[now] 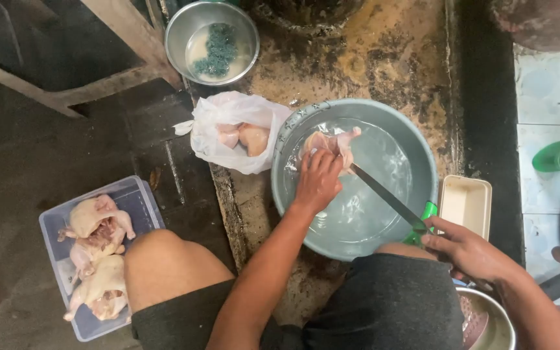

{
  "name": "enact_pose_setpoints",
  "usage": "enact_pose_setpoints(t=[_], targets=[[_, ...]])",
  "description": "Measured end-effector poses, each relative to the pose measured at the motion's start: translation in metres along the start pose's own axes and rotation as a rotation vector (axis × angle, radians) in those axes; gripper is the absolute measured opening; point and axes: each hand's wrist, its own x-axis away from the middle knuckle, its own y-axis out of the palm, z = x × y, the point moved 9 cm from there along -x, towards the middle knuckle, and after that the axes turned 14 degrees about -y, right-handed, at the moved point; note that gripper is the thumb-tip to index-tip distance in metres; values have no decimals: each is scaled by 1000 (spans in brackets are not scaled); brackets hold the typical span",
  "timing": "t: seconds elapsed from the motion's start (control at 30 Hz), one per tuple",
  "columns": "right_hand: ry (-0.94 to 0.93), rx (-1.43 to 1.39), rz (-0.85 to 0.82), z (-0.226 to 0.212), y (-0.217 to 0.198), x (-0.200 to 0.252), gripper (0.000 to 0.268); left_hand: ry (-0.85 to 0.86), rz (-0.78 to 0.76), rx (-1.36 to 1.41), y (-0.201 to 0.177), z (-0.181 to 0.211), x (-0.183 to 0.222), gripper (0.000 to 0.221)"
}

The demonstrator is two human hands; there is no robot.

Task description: Washing and cleaning raw chicken pieces in a basin of water before placing them in a bag.

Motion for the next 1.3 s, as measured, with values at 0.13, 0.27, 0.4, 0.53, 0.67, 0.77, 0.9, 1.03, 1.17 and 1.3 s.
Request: enact_pose_setpoints(t=[0.13, 0.27, 0.4, 0.53, 0.67, 0.77, 0.9, 1.03, 1.17, 1.3], targets=[[-91, -203, -81, 14, -1, -29, 15, 12, -100, -23, 8, -4, 1, 50], [-144, -248, -119, 17, 13, -49, 15, 19, -129, -14, 9, -4, 1, 53], [-395, -179, -61, 3, 35, -60, 19, 67, -27, -75, 25, -16, 6, 40], [-435, -170, -50, 4, 45, -68, 12, 88, -89, -26, 30, -12, 7, 34], [-480, -37, -10, -10, 52, -77, 7, 90, -102, 42, 39, -20, 2, 28], [-478, 107, 49, -4, 56, -82, 13, 105, -62, 59, 32, -20, 0, 26], [-490, 254, 121, 4, 59, -97, 21, 151, -42, 78, 25, -15, -3, 24], [-531, 48, 102, -21, 72, -100, 14, 178, -52, 102, 9, -3, -6, 21], [-591, -29, 145, -31, 79, -91, 14, 131, 8, 58, 2, -8, -11, 19], [-601, -76, 155, -13, 81, -96, 17, -107, 59, 136, 12, -29, -8, 55]])
